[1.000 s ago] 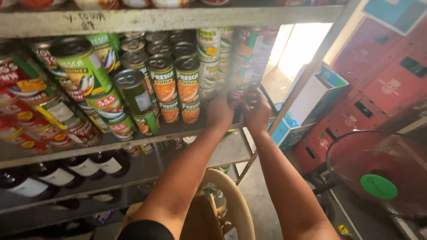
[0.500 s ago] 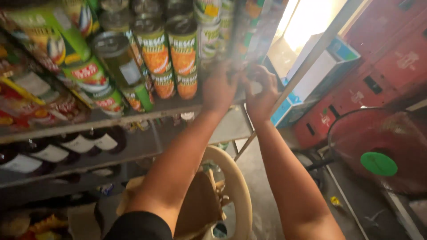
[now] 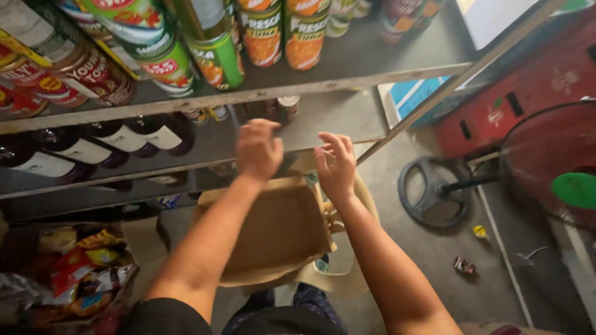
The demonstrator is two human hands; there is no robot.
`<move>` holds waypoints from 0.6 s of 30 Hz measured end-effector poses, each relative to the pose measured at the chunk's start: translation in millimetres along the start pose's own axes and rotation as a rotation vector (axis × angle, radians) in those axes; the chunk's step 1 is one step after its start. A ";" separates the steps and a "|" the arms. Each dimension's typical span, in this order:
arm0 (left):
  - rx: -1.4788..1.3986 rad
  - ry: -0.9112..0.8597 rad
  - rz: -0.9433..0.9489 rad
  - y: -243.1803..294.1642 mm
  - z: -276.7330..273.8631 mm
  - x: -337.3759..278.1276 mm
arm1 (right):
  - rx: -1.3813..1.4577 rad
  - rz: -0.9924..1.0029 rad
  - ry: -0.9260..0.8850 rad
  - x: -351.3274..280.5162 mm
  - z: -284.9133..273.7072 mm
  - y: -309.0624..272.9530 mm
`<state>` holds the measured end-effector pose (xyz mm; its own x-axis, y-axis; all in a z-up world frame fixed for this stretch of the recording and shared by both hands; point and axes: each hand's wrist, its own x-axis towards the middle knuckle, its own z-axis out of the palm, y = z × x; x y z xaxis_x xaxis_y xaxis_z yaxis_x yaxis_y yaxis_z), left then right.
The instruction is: Stocking various canned goods from a cardboard box onto grocery store shelves.
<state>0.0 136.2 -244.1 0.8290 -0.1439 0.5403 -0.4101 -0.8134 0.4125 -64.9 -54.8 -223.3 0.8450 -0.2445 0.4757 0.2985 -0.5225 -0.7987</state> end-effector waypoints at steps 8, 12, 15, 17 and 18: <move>0.377 -0.114 -0.201 -131.6 -8.4 -14.7 | 0.015 0.258 -0.211 -58.3 53.4 26.3; 0.362 -0.194 -0.136 -172.3 13.6 4.7 | 0.019 0.303 -0.260 -73.9 76.6 26.3; 0.333 -0.313 -0.221 -193.9 35.2 16.9 | 0.027 0.320 -0.278 -78.2 91.5 16.4; 0.366 -0.348 -0.219 -204.5 47.3 17.1 | 0.023 0.344 -0.282 -82.1 102.0 17.2; 0.403 -0.377 -0.220 -209.5 52.5 18.1 | 0.023 0.361 -0.291 -83.2 107.2 17.1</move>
<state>120.8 274.4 -359.2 0.9863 -0.0780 0.1452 -0.0977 -0.9861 0.1342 -82.5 44.2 -316.0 0.9850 -0.1668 0.0451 -0.0308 -0.4267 -0.9038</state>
